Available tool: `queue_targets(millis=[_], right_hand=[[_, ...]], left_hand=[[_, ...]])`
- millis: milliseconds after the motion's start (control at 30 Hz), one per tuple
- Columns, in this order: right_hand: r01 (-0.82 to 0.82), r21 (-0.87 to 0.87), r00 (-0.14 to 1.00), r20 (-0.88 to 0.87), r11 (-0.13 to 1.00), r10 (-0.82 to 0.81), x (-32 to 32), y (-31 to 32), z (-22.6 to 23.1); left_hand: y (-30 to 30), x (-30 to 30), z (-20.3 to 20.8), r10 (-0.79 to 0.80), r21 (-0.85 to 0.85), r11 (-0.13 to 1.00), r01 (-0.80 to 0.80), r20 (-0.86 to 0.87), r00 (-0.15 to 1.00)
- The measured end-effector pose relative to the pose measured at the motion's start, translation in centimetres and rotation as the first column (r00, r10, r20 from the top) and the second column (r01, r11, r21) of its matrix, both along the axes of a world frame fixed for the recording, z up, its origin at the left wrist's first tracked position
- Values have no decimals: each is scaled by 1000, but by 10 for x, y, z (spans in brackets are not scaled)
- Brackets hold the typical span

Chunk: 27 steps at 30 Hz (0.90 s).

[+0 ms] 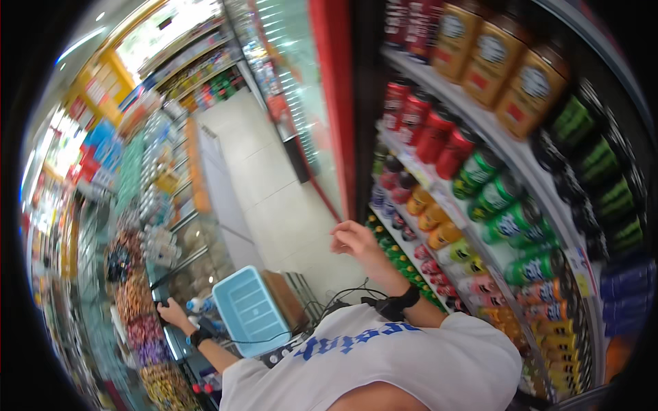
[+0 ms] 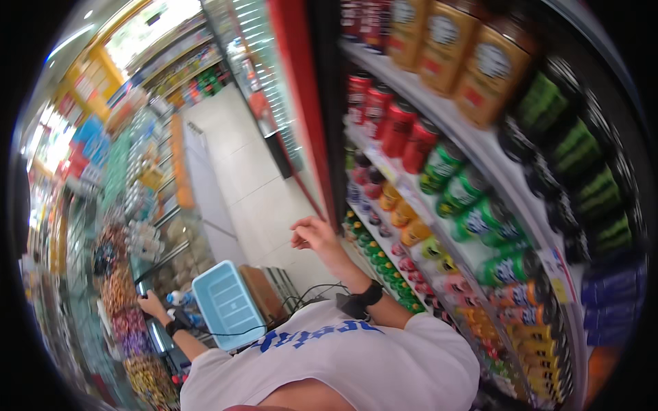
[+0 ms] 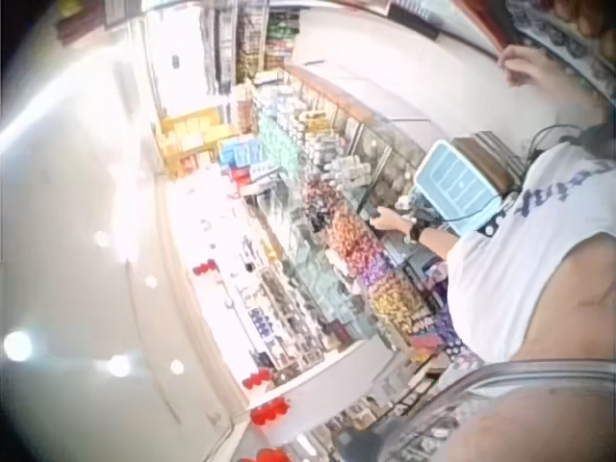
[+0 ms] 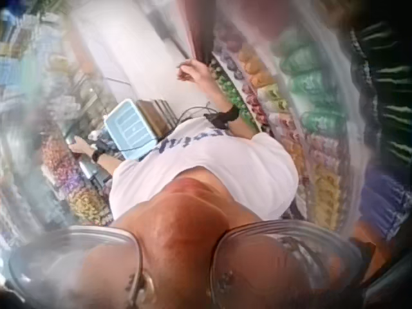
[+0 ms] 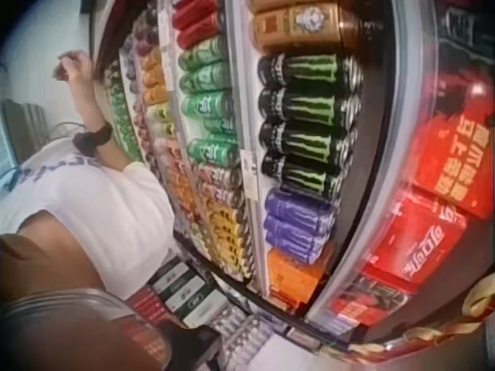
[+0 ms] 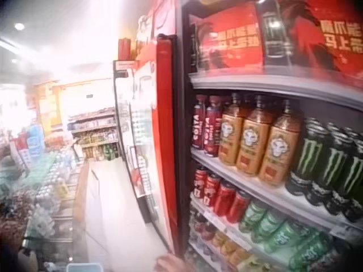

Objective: Organizing and stocking various beverage bottles and cans in a supermarket refrigerator.

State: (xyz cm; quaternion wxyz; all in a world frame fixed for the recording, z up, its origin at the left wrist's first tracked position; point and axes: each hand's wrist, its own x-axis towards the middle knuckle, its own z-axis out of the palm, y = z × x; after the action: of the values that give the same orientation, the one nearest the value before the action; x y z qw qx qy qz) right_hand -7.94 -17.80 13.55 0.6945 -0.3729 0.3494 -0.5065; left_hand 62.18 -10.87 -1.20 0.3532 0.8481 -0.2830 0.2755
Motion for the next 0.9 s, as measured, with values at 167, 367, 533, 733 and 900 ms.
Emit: queue_targets(millis=[167, 367, 533, 733, 900], right_hand=[[25, -128, 1000, 3, 991, -25, -53, 38, 21], [-68, -230, 998, -33, 971, 62, -113, 92, 49], [-51, -269, 997, -66, 962, 35, -145, 136, 64], [104, -338, 978, -137, 936, -158, -171, 185, 80], [211, -363, 882, -330, 908, -337, -173, 227, 84]], left_hand=[[-61, -178, 120, -775, -585, 560, 587, -620, 123], [-57, -410, 239, -798, -276, 173, 945, -602, -30], [-51, -533, 253, -695, -100, -312, 945, -654, -298], [-37, -659, 210, -216, -202, -819, 536, -758, -616], [-2, -717, 155, 240, -418, -887, 196, -781, -577]])
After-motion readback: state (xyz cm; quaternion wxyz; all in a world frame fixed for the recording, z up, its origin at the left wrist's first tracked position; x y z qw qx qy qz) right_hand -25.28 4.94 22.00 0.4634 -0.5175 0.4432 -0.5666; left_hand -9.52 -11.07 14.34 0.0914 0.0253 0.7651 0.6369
